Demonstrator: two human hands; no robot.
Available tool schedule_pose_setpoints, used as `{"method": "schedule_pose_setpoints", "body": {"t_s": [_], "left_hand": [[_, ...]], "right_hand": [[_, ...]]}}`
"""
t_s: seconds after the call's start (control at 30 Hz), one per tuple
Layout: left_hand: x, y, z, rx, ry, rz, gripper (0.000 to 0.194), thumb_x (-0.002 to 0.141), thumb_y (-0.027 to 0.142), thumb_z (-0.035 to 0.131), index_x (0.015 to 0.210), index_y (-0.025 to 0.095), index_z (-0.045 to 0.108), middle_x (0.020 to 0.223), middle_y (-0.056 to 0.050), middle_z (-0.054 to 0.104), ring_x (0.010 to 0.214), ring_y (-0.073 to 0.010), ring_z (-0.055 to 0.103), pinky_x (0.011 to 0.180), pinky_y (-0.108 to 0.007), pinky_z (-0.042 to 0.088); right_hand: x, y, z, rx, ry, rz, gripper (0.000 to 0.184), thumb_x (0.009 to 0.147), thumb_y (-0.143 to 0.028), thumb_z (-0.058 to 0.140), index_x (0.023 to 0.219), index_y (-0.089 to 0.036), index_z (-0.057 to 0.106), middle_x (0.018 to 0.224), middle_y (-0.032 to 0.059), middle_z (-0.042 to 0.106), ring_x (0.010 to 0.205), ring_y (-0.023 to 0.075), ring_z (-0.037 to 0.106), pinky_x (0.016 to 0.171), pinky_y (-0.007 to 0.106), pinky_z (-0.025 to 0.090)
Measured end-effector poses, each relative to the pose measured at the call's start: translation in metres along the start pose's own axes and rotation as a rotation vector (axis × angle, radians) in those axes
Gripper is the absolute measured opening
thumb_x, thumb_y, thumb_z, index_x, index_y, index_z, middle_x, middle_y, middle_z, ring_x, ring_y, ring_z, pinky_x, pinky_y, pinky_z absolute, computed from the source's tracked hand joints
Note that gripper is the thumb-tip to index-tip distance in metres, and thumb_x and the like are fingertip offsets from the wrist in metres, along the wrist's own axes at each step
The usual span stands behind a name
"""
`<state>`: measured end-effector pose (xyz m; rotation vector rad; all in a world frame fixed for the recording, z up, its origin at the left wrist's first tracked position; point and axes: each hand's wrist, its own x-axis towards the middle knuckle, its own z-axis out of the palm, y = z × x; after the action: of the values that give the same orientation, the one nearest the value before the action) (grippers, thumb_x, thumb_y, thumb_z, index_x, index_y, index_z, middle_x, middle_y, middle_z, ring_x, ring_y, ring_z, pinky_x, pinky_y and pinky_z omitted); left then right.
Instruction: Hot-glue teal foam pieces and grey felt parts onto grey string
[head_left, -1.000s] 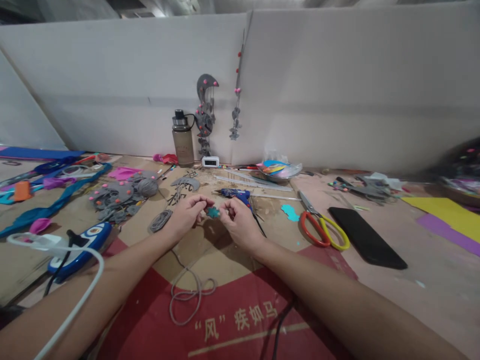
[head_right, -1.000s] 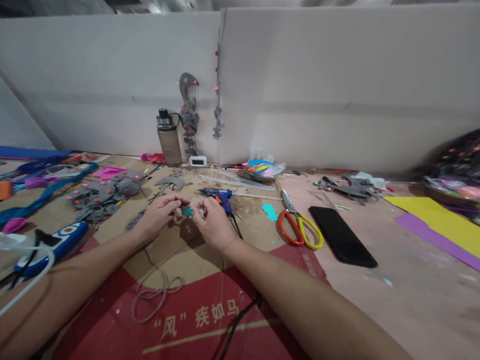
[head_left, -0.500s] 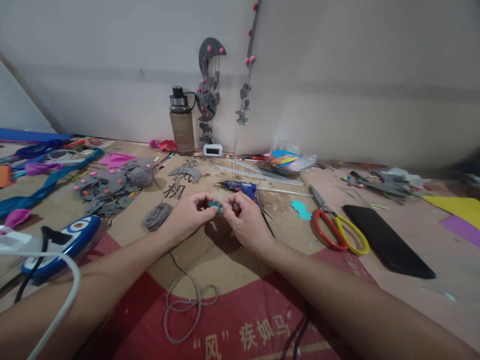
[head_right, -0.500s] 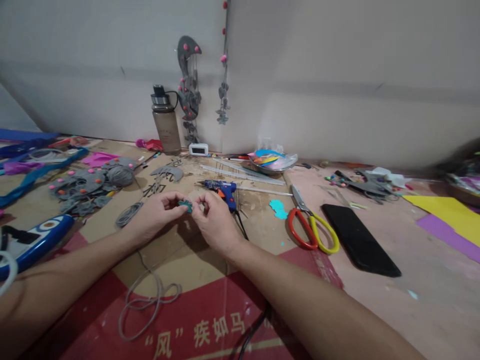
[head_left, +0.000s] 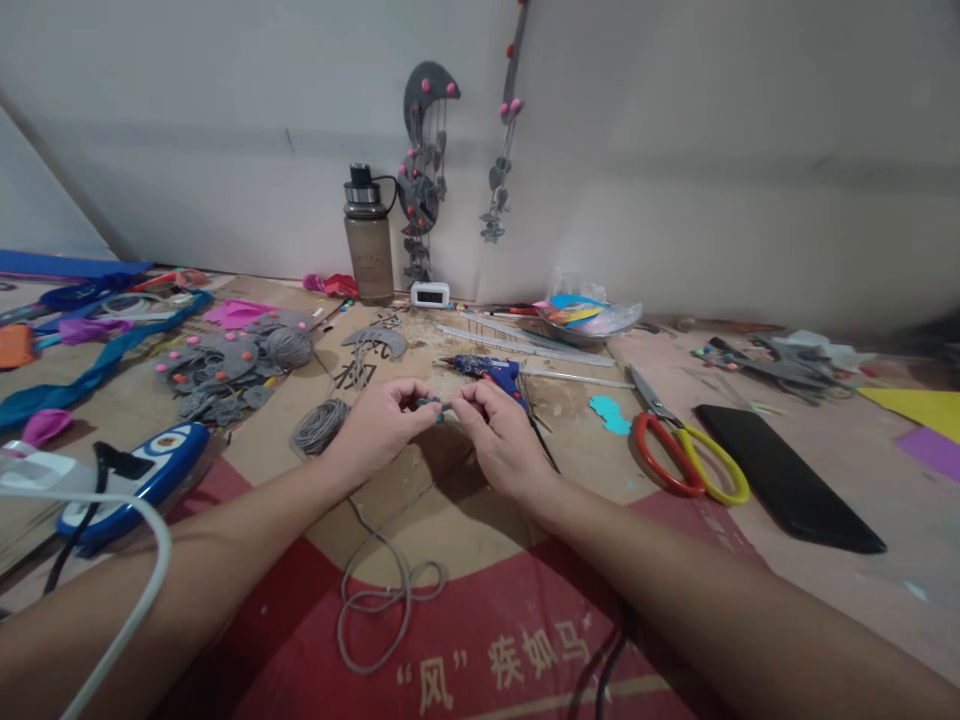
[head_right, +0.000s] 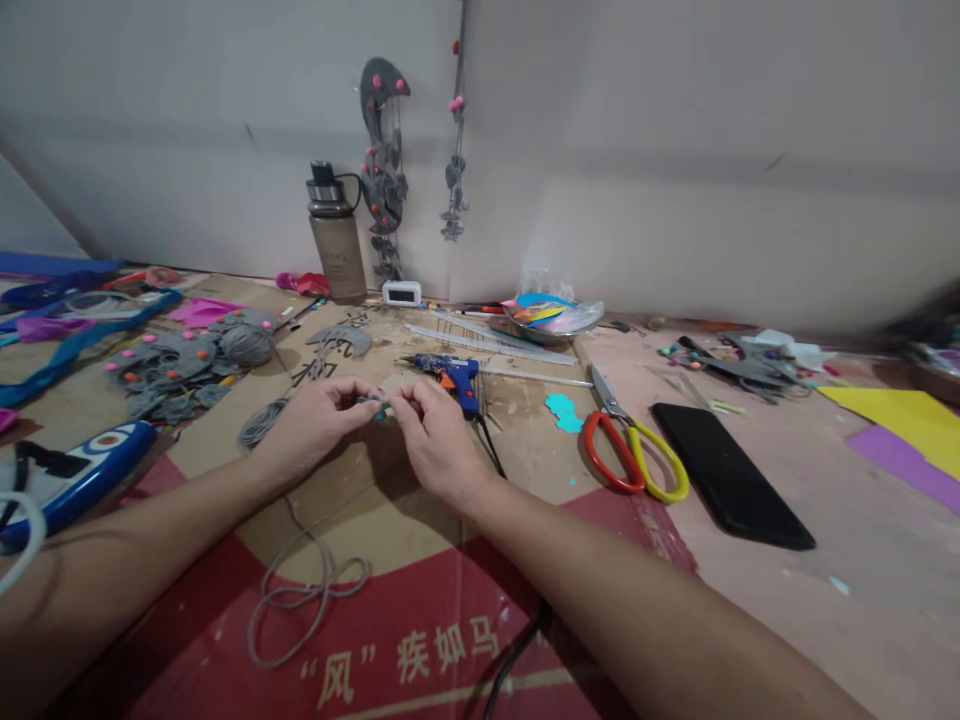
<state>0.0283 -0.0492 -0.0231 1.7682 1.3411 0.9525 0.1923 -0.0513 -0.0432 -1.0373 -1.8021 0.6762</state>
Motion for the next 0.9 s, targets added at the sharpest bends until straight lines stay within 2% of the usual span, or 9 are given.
{"method": "schedule_pose_setpoints", "body": {"t_s": [0.17, 0.37, 0.67, 0.77, 0.9], "left_hand": [[-0.0008, 0.0031, -0.0005, 0.022, 0.028, -0.015, 0.021, 0.074, 0.034, 0.057, 0.077, 0.015, 0.065, 0.063, 0.002, 0.057, 0.053, -0.0092, 0.042, 0.050, -0.022, 0.031], [-0.0018, 0.0074, -0.0002, 0.068, 0.039, -0.003, 0.020, 0.073, 0.032, 0.056, 0.076, 0.015, 0.066, 0.066, 0.001, 0.061, 0.058, -0.0110, 0.048, 0.055, -0.023, 0.035], [-0.0049, 0.0085, 0.0012, 0.174, 0.012, 0.071, 0.019, 0.073, 0.030, 0.055, 0.077, 0.016, 0.066, 0.058, 0.003, 0.056, 0.050, -0.0089, 0.041, 0.049, -0.022, 0.032], [-0.0035, 0.0067, 0.0014, 0.075, 0.012, 0.030, 0.016, 0.072, 0.030, 0.057, 0.075, 0.016, 0.064, 0.060, 0.003, 0.056, 0.051, -0.0088, 0.042, 0.050, -0.021, 0.032], [0.0009, 0.0005, 0.0033, -0.213, -0.002, -0.115, 0.018, 0.070, 0.034, 0.062, 0.075, 0.017, 0.061, 0.058, 0.003, 0.053, 0.048, -0.0077, 0.040, 0.046, -0.021, 0.030]], "right_hand": [[-0.0006, 0.0003, 0.0007, 0.035, 0.016, 0.008, 0.022, 0.092, -0.030, 0.039, 0.087, -0.020, 0.058, 0.088, 0.0035, 0.058, 0.085, 0.0157, 0.053, 0.079, 0.029, 0.040], [-0.0029, -0.0018, 0.0020, 0.022, 0.019, 0.057, 0.019, 0.089, -0.033, 0.046, 0.095, -0.018, 0.055, 0.084, 0.0027, 0.054, 0.074, 0.0141, 0.048, 0.068, 0.027, 0.040], [-0.0013, -0.0013, 0.0032, -0.060, 0.000, 0.045, 0.016, 0.086, -0.029, 0.047, 0.074, -0.020, 0.050, 0.073, 0.0000, 0.049, 0.069, 0.0139, 0.045, 0.064, 0.027, 0.036], [0.0000, -0.0008, 0.0029, -0.025, 0.035, 0.085, 0.017, 0.088, -0.029, 0.042, 0.076, -0.020, 0.049, 0.075, 0.0007, 0.052, 0.072, 0.0145, 0.047, 0.068, 0.028, 0.037], [0.0007, 0.0014, 0.0030, 0.068, 0.079, 0.127, 0.015, 0.090, -0.032, 0.039, 0.090, -0.020, 0.050, 0.084, 0.0017, 0.055, 0.077, 0.0147, 0.050, 0.070, 0.028, 0.039]]}}
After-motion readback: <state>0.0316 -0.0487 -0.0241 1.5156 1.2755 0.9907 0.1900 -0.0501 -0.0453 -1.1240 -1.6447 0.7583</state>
